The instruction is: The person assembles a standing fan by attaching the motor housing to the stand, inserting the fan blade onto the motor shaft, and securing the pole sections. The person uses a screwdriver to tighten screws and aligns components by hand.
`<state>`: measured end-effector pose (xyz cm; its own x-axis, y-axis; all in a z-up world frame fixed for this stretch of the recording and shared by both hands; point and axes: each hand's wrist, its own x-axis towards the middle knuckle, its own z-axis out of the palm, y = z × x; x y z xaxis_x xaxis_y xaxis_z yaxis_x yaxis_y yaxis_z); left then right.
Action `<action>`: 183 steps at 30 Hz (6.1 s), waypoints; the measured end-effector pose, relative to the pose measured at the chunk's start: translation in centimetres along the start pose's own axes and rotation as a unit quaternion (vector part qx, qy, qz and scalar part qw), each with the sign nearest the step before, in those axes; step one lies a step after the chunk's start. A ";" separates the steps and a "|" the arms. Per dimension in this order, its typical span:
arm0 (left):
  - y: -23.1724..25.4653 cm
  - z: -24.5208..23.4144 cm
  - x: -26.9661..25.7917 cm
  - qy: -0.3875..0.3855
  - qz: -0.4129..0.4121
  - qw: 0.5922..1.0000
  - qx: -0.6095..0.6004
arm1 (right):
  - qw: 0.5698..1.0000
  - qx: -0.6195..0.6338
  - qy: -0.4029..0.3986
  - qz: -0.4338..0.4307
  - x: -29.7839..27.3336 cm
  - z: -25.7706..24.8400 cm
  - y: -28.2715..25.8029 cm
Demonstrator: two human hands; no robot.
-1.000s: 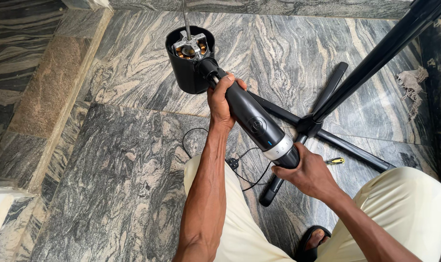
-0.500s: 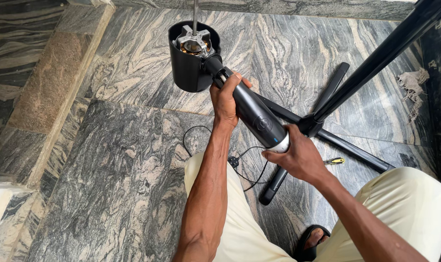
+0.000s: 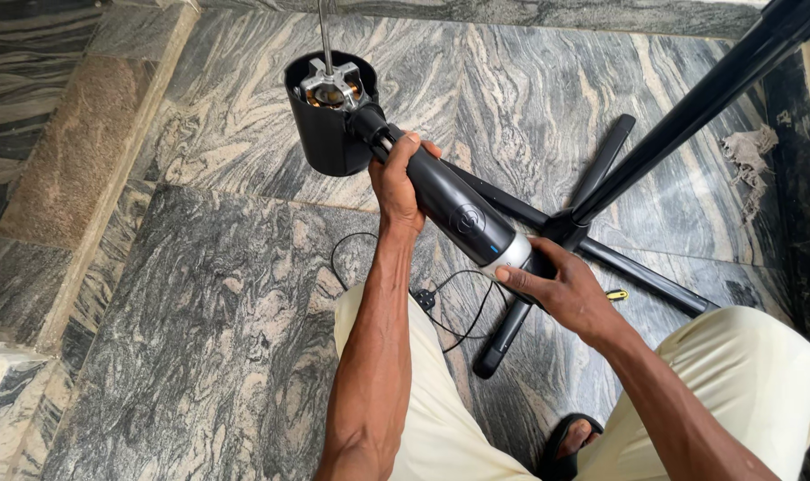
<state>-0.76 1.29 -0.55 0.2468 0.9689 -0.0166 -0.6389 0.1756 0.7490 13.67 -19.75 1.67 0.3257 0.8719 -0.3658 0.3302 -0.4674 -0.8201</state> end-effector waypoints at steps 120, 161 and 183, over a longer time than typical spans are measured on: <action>-1.0 1.9 -0.5 -0.053 -0.097 0.991 -0.071 | 0.983 0.126 -0.128 0.022 2.3 -1.4 3.2; -1.5 1.7 -0.1 -0.123 0.015 0.992 -0.013 | 0.947 0.300 -0.112 -0.022 1.5 -0.3 4.1; -1.3 1.7 -0.6 -0.172 0.096 0.980 0.041 | 0.823 0.506 -0.257 -0.011 2.1 -1.1 6.2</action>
<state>1.17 0.15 -0.38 0.3684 0.8642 0.3428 -0.6398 -0.0319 0.7679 17.42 -20.99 -3.73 -0.1732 0.9472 -0.2699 -0.6614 -0.3149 -0.6807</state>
